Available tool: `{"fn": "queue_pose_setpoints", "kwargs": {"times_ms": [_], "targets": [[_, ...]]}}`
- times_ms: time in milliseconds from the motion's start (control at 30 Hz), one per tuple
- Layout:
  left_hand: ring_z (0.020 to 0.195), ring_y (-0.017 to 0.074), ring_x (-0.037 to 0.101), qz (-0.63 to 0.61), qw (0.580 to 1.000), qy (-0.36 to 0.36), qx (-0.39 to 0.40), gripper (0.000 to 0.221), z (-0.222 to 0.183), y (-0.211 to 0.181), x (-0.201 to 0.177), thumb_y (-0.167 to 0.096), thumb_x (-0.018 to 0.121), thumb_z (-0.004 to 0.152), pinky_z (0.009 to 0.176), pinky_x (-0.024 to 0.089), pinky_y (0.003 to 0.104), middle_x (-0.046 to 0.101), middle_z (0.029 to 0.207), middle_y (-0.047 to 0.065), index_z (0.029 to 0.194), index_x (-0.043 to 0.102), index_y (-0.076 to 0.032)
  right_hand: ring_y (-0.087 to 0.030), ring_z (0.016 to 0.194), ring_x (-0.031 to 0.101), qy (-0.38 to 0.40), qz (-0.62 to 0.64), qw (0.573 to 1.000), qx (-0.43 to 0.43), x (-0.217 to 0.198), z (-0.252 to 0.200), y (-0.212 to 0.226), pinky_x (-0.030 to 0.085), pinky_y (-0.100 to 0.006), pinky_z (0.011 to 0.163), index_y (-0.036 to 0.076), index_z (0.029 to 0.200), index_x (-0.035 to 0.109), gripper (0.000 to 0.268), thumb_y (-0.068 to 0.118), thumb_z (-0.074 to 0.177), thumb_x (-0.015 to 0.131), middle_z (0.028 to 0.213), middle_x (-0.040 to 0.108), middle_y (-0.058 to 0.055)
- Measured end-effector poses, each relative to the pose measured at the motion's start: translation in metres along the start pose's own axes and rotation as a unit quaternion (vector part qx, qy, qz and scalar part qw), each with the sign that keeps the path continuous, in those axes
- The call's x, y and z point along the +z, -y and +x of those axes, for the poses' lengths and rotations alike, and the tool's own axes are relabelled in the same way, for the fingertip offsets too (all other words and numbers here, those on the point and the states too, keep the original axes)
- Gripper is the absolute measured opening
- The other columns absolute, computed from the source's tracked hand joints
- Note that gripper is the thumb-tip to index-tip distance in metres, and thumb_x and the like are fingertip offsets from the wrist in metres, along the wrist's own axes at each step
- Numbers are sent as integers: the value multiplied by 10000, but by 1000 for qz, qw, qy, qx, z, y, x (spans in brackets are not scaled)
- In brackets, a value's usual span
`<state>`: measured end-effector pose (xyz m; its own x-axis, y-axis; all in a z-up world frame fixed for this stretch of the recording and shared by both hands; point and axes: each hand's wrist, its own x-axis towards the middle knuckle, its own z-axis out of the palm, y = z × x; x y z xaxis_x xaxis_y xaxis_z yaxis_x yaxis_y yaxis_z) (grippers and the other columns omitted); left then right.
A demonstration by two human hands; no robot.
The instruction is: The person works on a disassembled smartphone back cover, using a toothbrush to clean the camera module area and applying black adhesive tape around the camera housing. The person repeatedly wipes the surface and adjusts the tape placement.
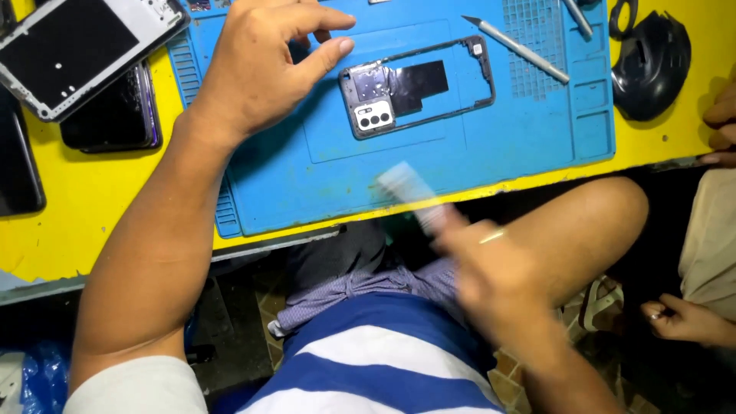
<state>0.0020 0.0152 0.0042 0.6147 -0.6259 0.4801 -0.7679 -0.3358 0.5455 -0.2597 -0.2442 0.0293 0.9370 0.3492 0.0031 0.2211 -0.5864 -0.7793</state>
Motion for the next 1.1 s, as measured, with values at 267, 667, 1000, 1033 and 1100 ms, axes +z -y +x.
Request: {"fn": "queue_pose_setpoints", "kwargs": {"times_ms": [267,667,1000,1033,1100], "targets": [[932,316,589,13,999,30,31,214,9,-7,12,-127,818,1061,847,448,439,629,946,110,1220,783,13,-282,674,625,197,43,977,-69,28,19,9,515,-410,556,93,1462,546,686,34,795,698,951,643,-115],[1011,363,507,71,977,198,-45,785,9,-28,16,-441,884,735,784,410,484,578,1204,142,1371,643,-48,-127,633,476,-165,-288,944,6,-72,33,-77,410,-274,555,30,1362,671,398,-2,983,790,892,600,-74],[1032,331,518,98,972,191,-100,936,10,-28,13,-727,862,673,835,402,463,588,1175,127,1312,663,-72,-203,754,606,-166,-253,953,25,-88,68,-63,500,-317,746,-54,1258,741,291,-107,979,807,935,657,-147],[1028,315,520,122,967,193,-109,1002,11,-29,18,-818,843,652,846,396,454,597,1162,126,1317,654,-94,-234,795,623,-166,-252,953,34,-87,70,-63,515,-342,805,-89,1290,718,298,-104,998,777,971,660,-189],[1001,312,511,128,971,172,-109,934,9,-32,25,-750,873,679,813,384,439,584,1154,120,1294,647,-84,-263,819,615,-162,-249,955,22,-92,84,-63,510,-368,829,-126,1325,695,305,-97,1027,756,990,664,-212]]}}
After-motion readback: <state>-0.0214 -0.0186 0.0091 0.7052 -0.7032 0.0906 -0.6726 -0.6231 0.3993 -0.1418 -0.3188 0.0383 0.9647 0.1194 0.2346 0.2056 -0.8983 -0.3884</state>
